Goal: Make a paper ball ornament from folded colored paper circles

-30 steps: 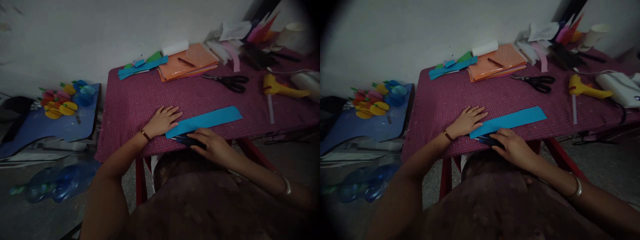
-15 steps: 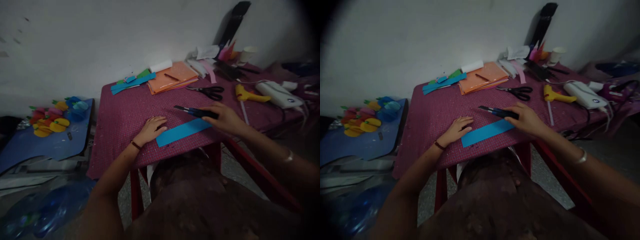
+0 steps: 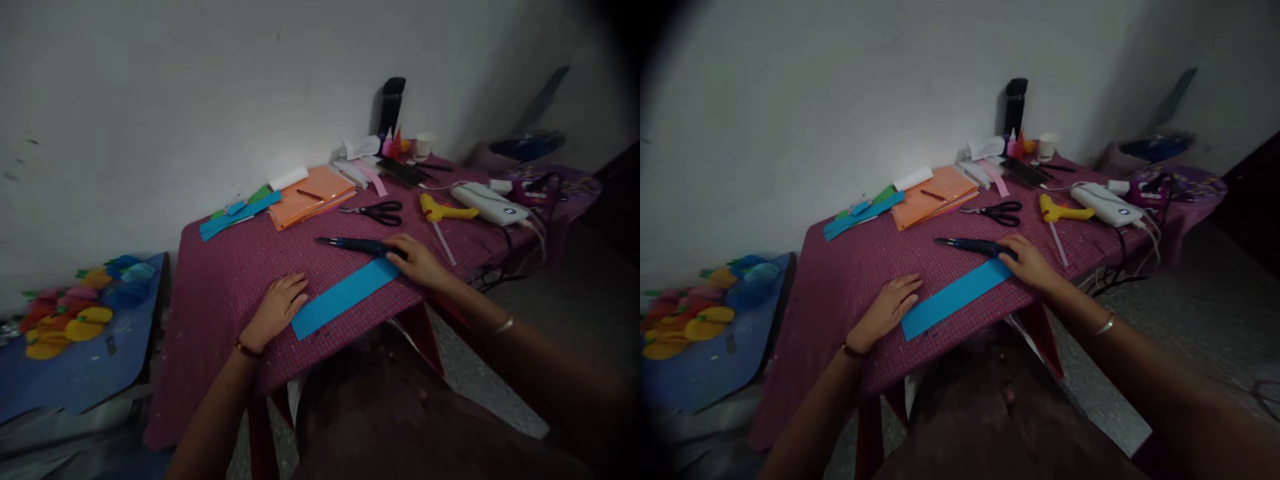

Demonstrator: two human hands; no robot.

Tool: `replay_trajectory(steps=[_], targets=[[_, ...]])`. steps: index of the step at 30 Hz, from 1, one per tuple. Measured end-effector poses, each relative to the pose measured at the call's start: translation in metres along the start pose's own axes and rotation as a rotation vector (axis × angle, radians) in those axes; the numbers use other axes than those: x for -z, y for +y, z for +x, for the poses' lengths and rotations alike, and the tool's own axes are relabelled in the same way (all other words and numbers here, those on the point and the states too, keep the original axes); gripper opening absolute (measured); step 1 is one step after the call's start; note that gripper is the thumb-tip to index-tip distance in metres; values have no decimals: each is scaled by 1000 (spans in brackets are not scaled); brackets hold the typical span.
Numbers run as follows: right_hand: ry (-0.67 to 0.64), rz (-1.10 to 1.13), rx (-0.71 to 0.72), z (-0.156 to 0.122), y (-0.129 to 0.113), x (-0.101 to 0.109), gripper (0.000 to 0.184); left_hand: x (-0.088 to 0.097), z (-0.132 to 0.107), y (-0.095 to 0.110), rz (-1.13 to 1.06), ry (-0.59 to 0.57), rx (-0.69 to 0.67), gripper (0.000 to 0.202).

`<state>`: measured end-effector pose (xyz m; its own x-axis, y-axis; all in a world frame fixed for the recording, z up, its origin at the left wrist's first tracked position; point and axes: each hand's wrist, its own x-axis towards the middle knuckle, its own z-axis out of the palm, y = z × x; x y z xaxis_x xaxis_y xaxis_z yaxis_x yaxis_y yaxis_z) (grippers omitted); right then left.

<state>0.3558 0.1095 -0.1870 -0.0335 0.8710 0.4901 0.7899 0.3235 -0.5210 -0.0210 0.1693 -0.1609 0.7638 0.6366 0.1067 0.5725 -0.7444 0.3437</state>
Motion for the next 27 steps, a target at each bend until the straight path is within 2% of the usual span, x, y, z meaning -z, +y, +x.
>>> replay_trajectory(steps=[4,7,11,23,25,27], targets=[[-59,6,44,-17,3,1,34,5,-1,-1,-44,64,52,40],[-94,-31,63,-13,0,0,37,9,-3,-7,-66,133,99,39],[-80,-33,59,-9,-4,0,43,14,-6,-15,-46,188,144,43],[-67,-48,27,-9,6,-6,40,19,-9,-13,-60,149,206,48],[-68,-46,30,-9,8,-6,39,21,-9,-6,-58,144,219,47],[-58,-47,34,-8,10,-6,36,20,-8,11,-64,134,215,42]])
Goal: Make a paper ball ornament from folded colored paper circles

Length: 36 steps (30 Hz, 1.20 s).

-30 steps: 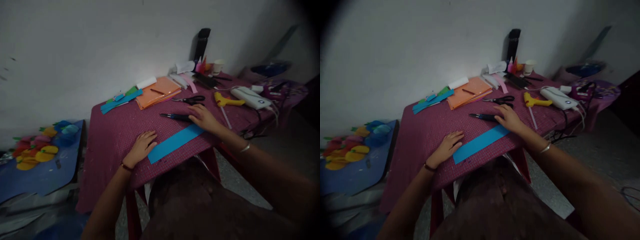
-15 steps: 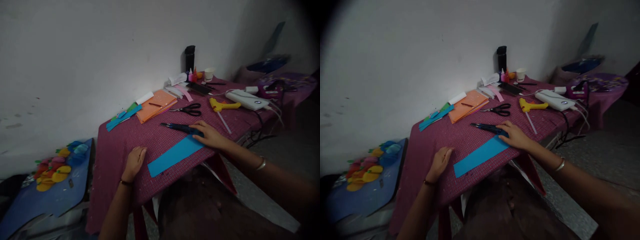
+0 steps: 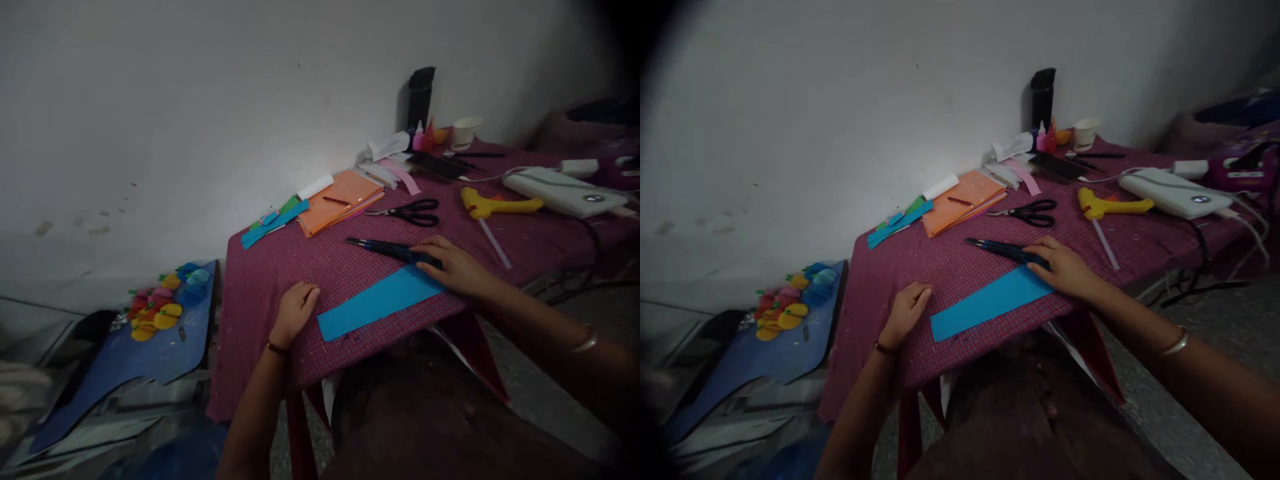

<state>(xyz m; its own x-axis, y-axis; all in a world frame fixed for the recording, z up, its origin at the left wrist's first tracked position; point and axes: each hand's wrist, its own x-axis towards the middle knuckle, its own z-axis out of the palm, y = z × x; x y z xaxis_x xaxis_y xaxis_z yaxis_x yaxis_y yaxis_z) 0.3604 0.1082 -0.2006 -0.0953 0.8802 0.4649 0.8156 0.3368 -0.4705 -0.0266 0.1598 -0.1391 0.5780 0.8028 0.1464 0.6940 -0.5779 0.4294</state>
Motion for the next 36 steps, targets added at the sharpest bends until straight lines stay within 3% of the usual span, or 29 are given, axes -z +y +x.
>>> replay_trajectory(steps=[2,4,5,7,10,13,14,16,17,18,20,23,27,32,36], targets=[[14,-6,4,-1,-1,2,34,-6,-3,25,-2,-61,-57,42],[29,-28,9,-3,-9,4,34,-16,-5,52,73,-214,-196,73],[24,-40,23,-4,-15,6,35,-21,-5,63,103,-244,-212,79],[-35,-51,78,-8,-33,7,40,-31,-2,77,72,-284,-196,88],[-228,-14,218,-8,-60,3,62,-40,3,76,-81,-277,-77,91],[-386,11,324,6,-75,-6,75,-35,5,64,-232,-335,16,68],[-429,20,335,14,-78,-9,68,-29,5,59,-256,-378,7,54],[-536,50,324,35,-80,-13,35,-12,4,47,-235,-432,-54,32],[-593,72,308,46,-81,-14,20,-1,5,40,-188,-418,-93,28],[-640,94,291,58,-83,-15,16,10,6,32,-122,-381,-124,30],[-677,134,273,80,-87,-17,20,33,11,10,34,-276,-127,39],[-593,182,265,105,-96,-22,17,65,31,-36,183,-75,43,42],[-560,263,181,119,-112,-38,25,101,85,-108,90,126,203,19],[-681,419,73,115,-119,-58,25,131,170,-184,104,233,311,27],[-690,481,-21,109,-111,-68,24,140,215,-226,164,224,388,33]])
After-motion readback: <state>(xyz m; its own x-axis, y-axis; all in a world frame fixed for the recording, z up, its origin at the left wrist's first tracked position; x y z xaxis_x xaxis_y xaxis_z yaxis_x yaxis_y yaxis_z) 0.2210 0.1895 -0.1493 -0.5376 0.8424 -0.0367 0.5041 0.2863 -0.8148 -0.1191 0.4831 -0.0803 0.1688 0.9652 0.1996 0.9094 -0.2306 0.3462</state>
